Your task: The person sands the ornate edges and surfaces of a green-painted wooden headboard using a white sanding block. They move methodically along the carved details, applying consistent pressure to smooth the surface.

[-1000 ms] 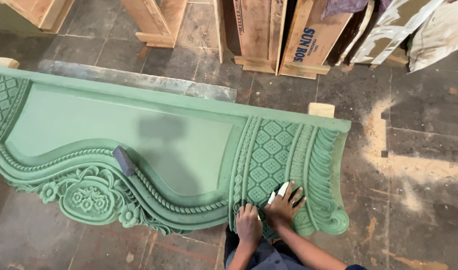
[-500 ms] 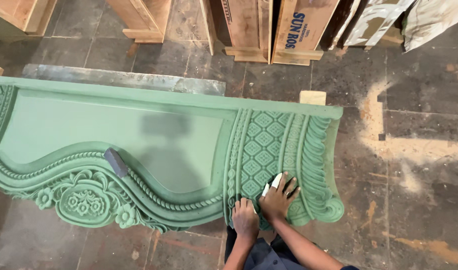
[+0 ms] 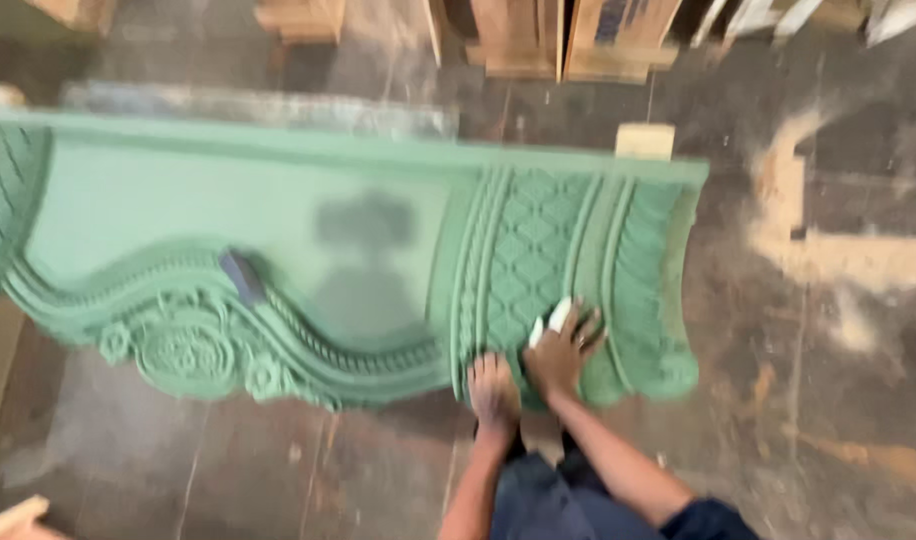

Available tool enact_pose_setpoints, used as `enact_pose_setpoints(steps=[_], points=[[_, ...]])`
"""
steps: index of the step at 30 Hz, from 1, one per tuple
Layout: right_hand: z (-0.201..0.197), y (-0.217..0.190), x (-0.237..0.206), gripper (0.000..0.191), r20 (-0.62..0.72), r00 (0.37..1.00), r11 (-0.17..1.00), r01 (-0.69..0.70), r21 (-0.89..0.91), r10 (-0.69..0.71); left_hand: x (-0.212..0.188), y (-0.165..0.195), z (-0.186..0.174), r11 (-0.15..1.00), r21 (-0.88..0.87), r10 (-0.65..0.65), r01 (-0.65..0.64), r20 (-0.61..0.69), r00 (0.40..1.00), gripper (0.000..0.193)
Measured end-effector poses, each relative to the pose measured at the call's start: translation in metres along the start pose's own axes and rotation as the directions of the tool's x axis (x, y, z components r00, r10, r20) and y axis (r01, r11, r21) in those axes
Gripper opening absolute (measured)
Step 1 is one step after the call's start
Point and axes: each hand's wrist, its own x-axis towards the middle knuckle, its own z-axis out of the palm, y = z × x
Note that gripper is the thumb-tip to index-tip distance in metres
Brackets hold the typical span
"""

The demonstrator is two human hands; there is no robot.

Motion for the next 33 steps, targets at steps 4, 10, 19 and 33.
enact_pose_setpoints(steps=[4, 10, 19, 33], points=[[0.007, 0.006, -0.006, 0.067, -0.049, 0.996, 0.997, 0.070, -0.046, -0.072, -0.015, 0.006, -0.007, 0.997, -0.067, 0.019, -0.026, -0.101, 0.995, 0.030], [0.019, 0.014, -0.017, 0.057, -0.082, 0.986, 0.989, 0.138, -0.053, -0.142, -0.016, 0.000, -0.033, 0.985, -0.173, -0.022, 0.013, -0.047, 0.999, 0.033], [0.019, 0.020, -0.019, 0.058, 0.116, 0.990, 0.996, 0.084, 0.005, -0.084, -0.025, 0.003, -0.051, 0.982, -0.188, -0.033, 0.033, 0.000, 0.999, 0.028], [0.037, 0.032, -0.026, 0.058, 0.010, 0.990, 0.985, 0.144, -0.093, -0.143, -0.038, 0.014, -0.045, 0.996, 0.079, -0.026, 0.029, -0.041, 0.999, 0.022]])
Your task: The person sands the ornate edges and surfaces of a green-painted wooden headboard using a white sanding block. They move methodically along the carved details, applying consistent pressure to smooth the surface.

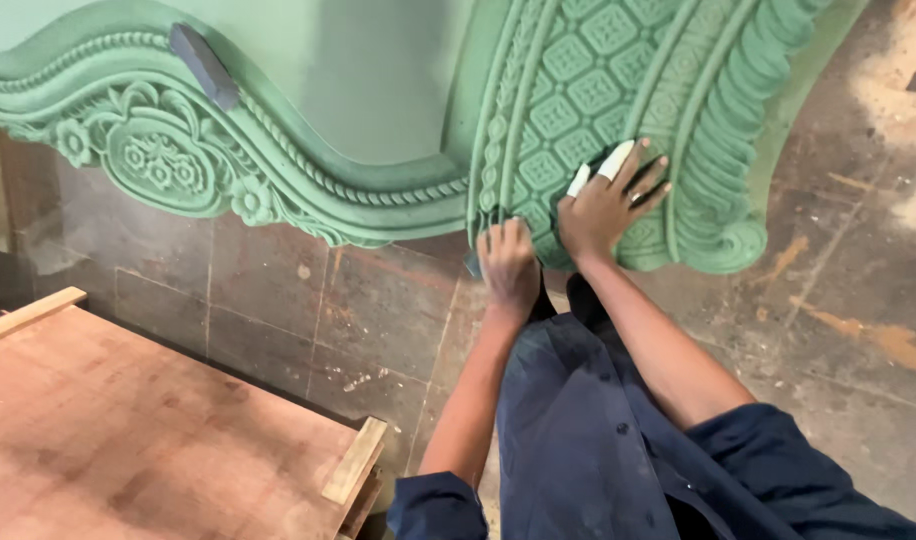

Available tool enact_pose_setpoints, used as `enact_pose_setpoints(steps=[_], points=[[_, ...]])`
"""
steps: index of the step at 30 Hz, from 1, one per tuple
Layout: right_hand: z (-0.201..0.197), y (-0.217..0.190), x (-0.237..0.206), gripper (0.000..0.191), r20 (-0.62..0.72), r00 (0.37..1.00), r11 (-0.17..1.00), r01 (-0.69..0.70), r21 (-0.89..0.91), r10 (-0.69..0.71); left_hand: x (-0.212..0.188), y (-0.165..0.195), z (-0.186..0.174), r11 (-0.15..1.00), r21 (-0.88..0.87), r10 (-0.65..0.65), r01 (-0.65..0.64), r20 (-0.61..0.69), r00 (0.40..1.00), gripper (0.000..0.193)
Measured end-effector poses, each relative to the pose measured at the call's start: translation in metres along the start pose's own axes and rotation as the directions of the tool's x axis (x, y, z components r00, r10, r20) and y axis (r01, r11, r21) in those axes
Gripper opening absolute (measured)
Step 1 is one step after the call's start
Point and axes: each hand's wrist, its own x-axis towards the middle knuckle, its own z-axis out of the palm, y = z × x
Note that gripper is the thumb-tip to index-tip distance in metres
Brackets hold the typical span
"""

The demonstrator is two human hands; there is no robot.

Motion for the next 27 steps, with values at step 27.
enact_pose_setpoints(steps=[27], points=[[-0.014, -0.008, 0.003, 0.061, 0.009, 1.000, 0.996, -0.018, 0.088, 0.017, -0.004, -0.021, -0.006, 0.961, -0.177, 0.238, -0.210, 0.158, 0.958, 0.024]])
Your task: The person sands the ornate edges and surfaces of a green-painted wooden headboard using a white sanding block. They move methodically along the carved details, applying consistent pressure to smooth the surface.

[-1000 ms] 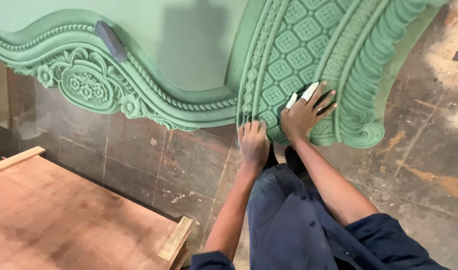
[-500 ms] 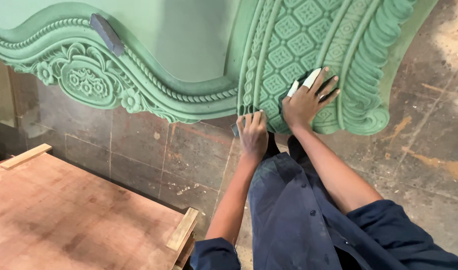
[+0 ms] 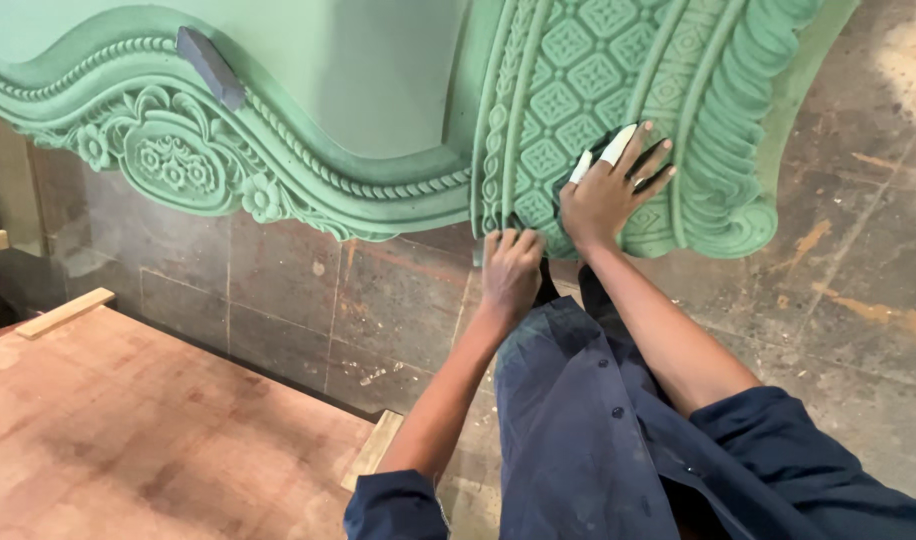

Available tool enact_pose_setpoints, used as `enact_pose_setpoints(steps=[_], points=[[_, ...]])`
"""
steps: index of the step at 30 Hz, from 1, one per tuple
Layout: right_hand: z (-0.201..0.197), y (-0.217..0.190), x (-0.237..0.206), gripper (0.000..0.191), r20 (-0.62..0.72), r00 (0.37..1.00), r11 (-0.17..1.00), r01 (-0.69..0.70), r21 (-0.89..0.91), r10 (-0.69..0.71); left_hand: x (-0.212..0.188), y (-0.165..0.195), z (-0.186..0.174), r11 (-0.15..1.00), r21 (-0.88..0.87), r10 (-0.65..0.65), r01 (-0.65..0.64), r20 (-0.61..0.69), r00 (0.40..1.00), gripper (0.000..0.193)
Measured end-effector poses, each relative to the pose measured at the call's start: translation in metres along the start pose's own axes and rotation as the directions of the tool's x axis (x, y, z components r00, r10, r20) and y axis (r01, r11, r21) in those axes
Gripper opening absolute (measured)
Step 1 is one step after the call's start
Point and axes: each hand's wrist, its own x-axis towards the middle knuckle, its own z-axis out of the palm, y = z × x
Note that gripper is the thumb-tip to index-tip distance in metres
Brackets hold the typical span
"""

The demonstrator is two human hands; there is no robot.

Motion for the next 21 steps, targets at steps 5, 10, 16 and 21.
enact_pose_setpoints(steps=[5, 10, 16, 21], points=[[0.005, 0.000, -0.001, 0.064, 0.013, 1.000, 0.999, -0.019, 0.040, 0.018, 0.010, 0.006, 0.006, 0.982, 0.065, -0.163, 0.180, -0.207, 0.965, 0.039], [0.009, 0.008, -0.002, 0.058, 0.007, 0.999, 0.995, -0.041, 0.095, 0.040, 0.017, 0.011, 0.007, 0.986, -0.119, -0.133, 0.119, -0.114, 0.985, 0.036], [0.009, 0.009, -0.004, 0.050, -0.008, 0.999, 0.981, -0.035, 0.189, 0.037, 0.023, 0.011, 0.012, 0.983, -0.064, -0.180, 0.173, -0.137, 0.974, 0.039], [-0.017, 0.024, -0.004, 0.062, 0.142, 0.987, 0.990, 0.055, 0.129, -0.073, 0.011, 0.016, 0.013, 0.987, -0.136, -0.100, 0.085, -0.108, 0.989, 0.037]])
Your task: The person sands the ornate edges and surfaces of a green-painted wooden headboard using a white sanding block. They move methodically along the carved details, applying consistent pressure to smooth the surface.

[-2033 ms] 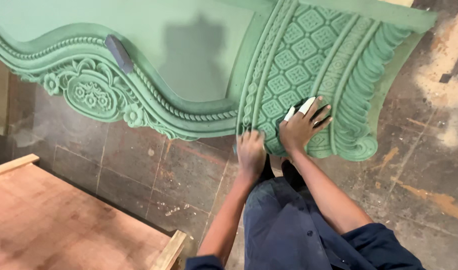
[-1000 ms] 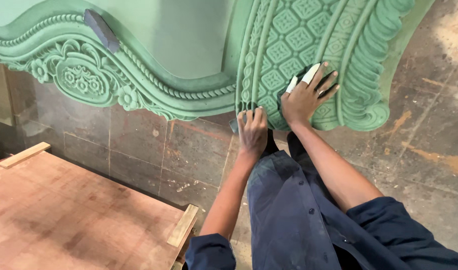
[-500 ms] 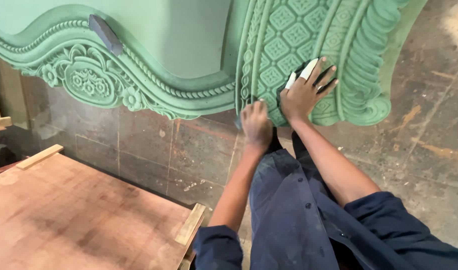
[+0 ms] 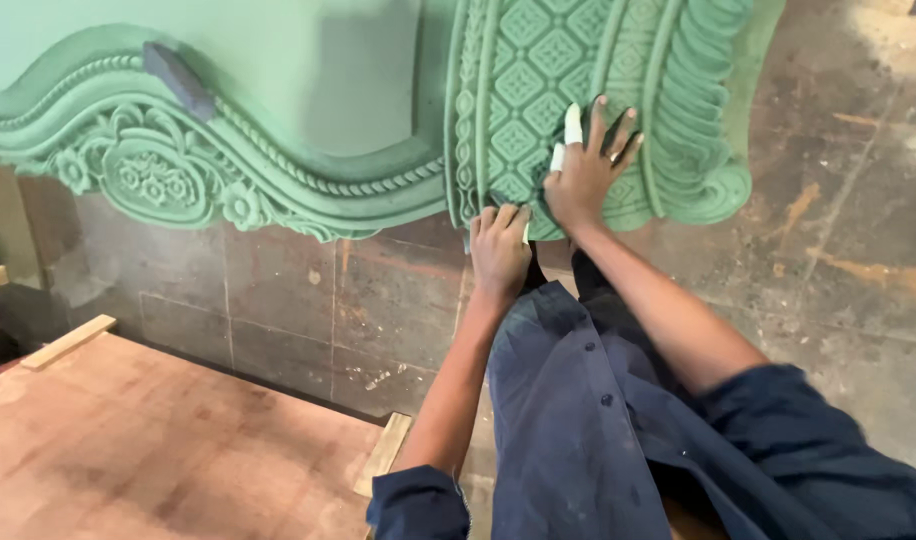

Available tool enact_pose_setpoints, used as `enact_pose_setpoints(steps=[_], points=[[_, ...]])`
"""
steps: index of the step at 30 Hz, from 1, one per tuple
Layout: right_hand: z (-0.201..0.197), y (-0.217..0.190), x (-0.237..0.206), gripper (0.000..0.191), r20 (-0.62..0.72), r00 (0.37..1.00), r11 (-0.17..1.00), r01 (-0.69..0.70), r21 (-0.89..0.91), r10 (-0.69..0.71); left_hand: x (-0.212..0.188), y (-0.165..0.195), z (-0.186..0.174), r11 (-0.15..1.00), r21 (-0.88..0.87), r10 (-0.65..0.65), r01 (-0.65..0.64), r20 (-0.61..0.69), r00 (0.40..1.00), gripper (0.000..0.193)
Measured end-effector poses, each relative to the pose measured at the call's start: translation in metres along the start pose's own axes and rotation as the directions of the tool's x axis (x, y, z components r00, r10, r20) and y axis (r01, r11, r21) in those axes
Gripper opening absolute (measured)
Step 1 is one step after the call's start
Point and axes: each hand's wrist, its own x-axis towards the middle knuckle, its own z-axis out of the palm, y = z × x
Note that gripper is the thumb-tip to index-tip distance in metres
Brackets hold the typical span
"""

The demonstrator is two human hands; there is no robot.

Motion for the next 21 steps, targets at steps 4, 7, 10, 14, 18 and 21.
enact_pose_setpoints(steps=[4, 7, 10, 14, 18, 21], points=[[-0.040, 0.038, -0.008, 0.064, 0.174, 0.905, 0.919, 0.368, 0.142, -0.389, -0.012, 0.006, 0.003, 0.999, 0.050, 0.008, -0.006, -0.037, 0.999, 0.042], [-0.052, 0.060, -0.015, 0.058, 0.272, 0.850, 0.886, 0.462, 0.022, -0.450, -0.017, 0.009, 0.007, 0.994, 0.105, 0.001, -0.003, 0.023, 1.000, 0.043], [-0.051, 0.066, -0.019, 0.055, 0.203, 0.856, 0.858, 0.502, -0.108, -0.475, -0.021, 0.010, 0.010, 1.000, 0.011, 0.009, -0.010, 0.060, 0.998, 0.033], [-0.050, 0.060, -0.019, 0.058, 0.174, 0.845, 0.851, 0.522, -0.059, -0.506, -0.026, 0.008, 0.010, 0.996, 0.092, -0.011, 0.011, 0.002, 1.000, 0.041], [-0.054, 0.059, -0.019, 0.057, 0.168, 0.849, 0.852, 0.517, -0.076, -0.500, -0.032, 0.007, 0.004, 0.999, -0.030, 0.047, -0.043, 0.141, 0.989, 0.025], [-0.055, 0.062, -0.020, 0.060, 0.188, 0.844, 0.845, 0.526, -0.099, -0.503, -0.033, 0.006, -0.001, 0.994, 0.104, -0.024, 0.020, 0.037, 0.999, 0.037]])
